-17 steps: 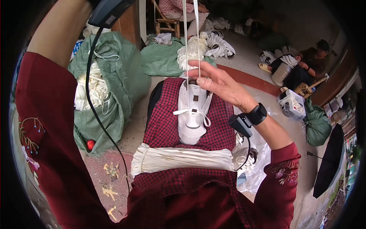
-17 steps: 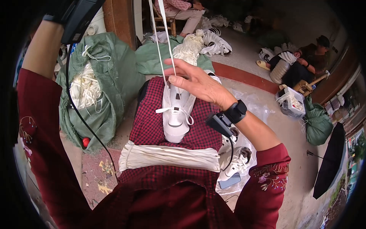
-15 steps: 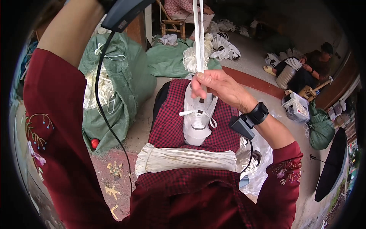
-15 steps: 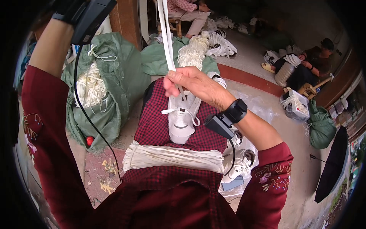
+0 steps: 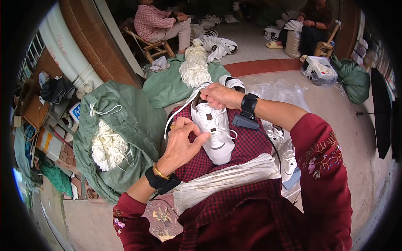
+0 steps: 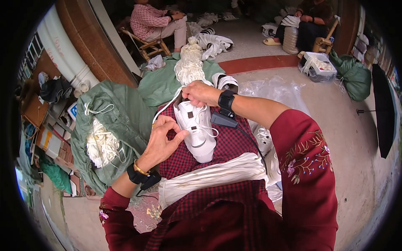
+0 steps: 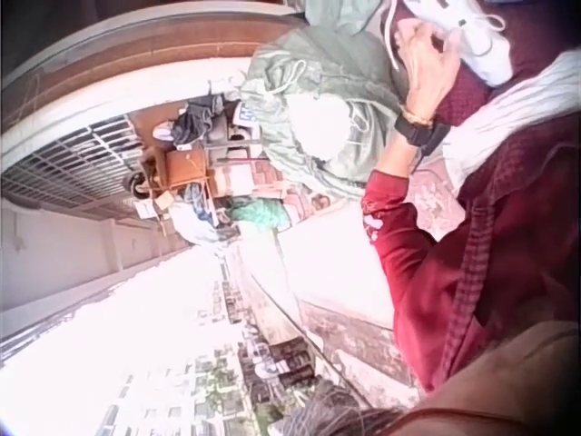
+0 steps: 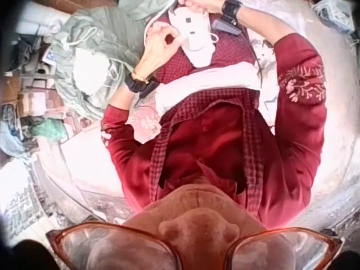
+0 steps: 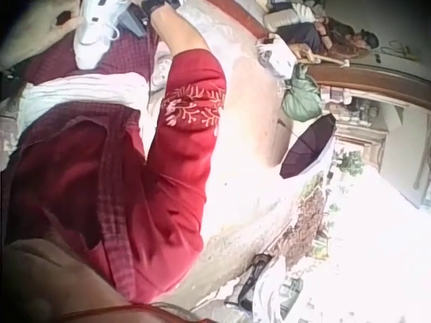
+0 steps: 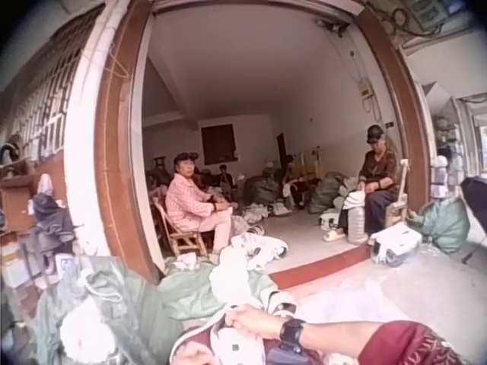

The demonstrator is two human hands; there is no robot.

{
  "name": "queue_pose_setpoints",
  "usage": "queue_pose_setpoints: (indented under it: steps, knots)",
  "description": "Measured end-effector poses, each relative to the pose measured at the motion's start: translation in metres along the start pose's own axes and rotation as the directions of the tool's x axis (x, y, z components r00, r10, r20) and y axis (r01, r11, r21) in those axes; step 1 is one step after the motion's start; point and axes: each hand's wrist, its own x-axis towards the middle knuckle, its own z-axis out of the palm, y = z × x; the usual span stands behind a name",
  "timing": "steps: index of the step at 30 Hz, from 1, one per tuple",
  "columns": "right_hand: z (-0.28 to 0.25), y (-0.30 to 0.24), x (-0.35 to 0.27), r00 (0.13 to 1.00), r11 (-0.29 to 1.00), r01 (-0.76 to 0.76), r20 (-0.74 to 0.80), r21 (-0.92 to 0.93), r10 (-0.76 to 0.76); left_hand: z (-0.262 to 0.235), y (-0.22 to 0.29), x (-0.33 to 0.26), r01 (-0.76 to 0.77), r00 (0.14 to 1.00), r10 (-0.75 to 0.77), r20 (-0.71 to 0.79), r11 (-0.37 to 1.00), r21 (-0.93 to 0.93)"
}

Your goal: Lacing a white sneaker while sitting.

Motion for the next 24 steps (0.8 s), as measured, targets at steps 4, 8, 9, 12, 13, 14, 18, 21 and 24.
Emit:
queue_pose_setpoints:
  steps: [4,8,9,12,13,14,18,21,24]
  knots:
    - [0.001,0.004,-0.004,0.999,1.000,0.023,-0.043,0.015,-0.022,0.015,-0.005,0.002,-0.023,0.999,0.023,-0.028,1.000,-0.006]
    - [0.001,0.003,-0.008,0.999,0.999,0.010,-0.038,0.031,-0.008,0.017,-0.016,0.000,-0.050,0.999,0.051,0.013,0.995,-0.088]
    - [0.002,0.004,-0.007,1.000,1.000,0.012,-0.027,0.024,-0.011,0.015,-0.019,-0.001,-0.046,0.999,0.047,0.013,0.995,-0.091]
    - [0.007,0.000,-0.006,0.999,0.999,0.006,-0.040,0.037,-0.004,0.006,-0.011,-0.001,0.054,0.994,-0.039,0.106,0.988,-0.142]
    - [0.004,0.003,-0.004,0.999,1.000,0.009,-0.037,0.022,-0.009,0.005,0.005,-0.003,-0.005,0.999,0.004,-0.052,1.000,-0.016]
    - [0.000,0.001,-0.004,0.999,1.000,0.013,-0.039,0.016,-0.013,0.002,0.017,-0.003,-0.048,0.976,0.071,-0.205,0.992,0.119]
    - [0.005,-0.007,-0.006,1.000,0.991,0.005,-0.011,-0.134,-0.006,0.025,0.043,-0.029,-0.303,0.952,0.301,0.057,0.952,0.037]
    - [0.003,-0.025,-0.002,0.826,0.513,0.499,0.204,-0.698,-0.526,0.039,0.042,-0.035,-0.294,0.947,0.275,0.166,0.950,0.102]
    - [0.004,-0.067,0.021,0.817,0.526,0.470,0.124,-0.709,-0.562,0.045,0.034,-0.034,-0.318,0.930,0.275,0.244,0.935,0.158]
